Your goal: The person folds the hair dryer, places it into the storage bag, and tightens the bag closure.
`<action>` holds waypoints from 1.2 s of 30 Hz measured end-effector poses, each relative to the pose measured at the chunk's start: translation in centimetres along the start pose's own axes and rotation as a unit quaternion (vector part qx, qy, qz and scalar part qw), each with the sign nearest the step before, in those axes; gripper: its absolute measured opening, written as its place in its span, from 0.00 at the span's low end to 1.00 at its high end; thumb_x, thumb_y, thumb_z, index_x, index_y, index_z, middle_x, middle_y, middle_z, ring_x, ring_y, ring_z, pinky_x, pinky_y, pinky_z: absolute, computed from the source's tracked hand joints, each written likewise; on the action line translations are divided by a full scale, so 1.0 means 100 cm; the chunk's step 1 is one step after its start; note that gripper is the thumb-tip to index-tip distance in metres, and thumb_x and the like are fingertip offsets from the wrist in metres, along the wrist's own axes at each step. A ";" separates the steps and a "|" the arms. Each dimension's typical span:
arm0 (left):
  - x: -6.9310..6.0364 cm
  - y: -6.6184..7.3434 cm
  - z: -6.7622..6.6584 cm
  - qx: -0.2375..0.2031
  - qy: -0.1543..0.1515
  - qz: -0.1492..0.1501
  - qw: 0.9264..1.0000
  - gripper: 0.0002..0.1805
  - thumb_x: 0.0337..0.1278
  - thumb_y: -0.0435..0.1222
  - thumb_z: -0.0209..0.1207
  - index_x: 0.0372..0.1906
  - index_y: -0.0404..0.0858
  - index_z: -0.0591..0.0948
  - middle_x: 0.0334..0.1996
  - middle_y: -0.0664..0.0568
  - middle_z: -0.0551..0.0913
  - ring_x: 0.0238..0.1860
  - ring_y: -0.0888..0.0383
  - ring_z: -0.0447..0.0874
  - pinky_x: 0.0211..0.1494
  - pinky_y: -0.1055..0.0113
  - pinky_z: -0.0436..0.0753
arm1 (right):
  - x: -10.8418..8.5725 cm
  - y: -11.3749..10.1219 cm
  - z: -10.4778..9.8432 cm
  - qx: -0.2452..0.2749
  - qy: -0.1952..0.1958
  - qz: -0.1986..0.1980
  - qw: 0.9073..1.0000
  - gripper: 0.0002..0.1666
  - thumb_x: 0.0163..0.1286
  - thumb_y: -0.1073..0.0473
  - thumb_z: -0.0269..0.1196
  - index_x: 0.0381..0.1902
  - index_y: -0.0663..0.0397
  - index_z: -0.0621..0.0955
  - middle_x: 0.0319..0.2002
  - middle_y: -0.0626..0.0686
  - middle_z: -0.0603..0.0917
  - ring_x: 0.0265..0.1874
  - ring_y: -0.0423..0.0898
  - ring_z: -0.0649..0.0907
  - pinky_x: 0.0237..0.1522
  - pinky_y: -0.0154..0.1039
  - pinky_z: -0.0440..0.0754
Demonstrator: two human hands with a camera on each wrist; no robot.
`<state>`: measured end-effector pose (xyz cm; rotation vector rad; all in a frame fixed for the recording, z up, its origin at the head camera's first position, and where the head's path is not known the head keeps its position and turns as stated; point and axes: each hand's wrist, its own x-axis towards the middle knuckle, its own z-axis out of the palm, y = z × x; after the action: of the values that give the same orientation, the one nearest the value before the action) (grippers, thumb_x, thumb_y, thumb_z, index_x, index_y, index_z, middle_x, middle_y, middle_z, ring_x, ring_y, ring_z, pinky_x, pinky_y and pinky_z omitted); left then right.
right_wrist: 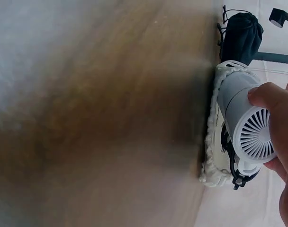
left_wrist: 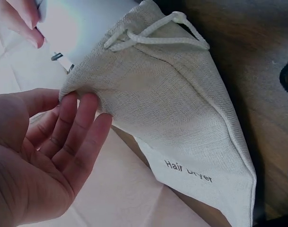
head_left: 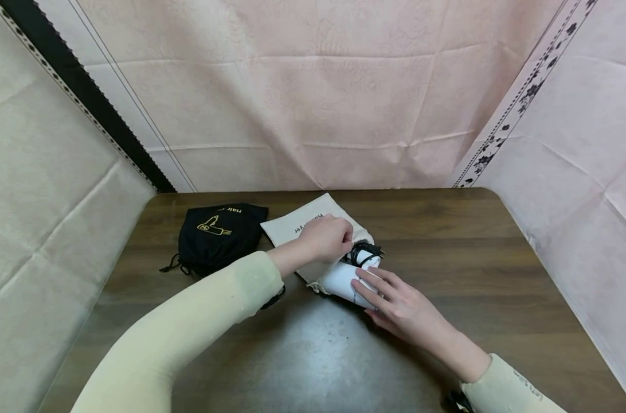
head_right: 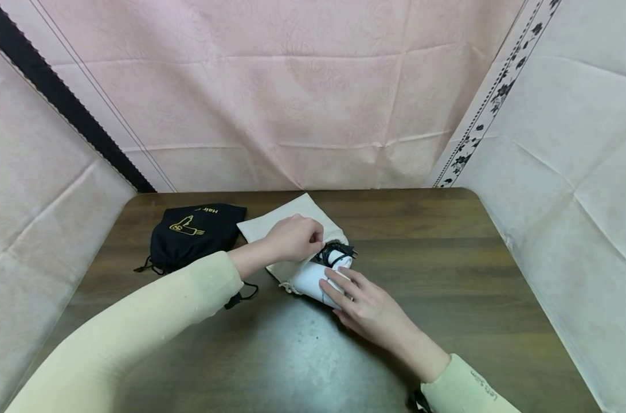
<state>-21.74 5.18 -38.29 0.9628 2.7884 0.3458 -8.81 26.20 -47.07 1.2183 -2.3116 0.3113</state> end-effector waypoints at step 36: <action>0.002 0.001 -0.002 -0.074 -0.006 0.032 0.997 0.10 0.71 0.37 0.63 0.30 0.49 0.88 0.18 0.63 0.82 0.31 0.62 0.83 0.39 0.66 0.79 | 0.016 0.009 0.027 0.045 0.033 0.056 0.997 0.35 0.71 0.47 0.74 0.70 0.58 0.81 0.67 0.58 0.82 0.65 0.56 0.82 0.63 0.51 0.84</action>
<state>-21.95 5.33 -38.06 1.0161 2.6810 0.5437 -11.15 24.44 -48.45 1.1054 -2.3343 0.4916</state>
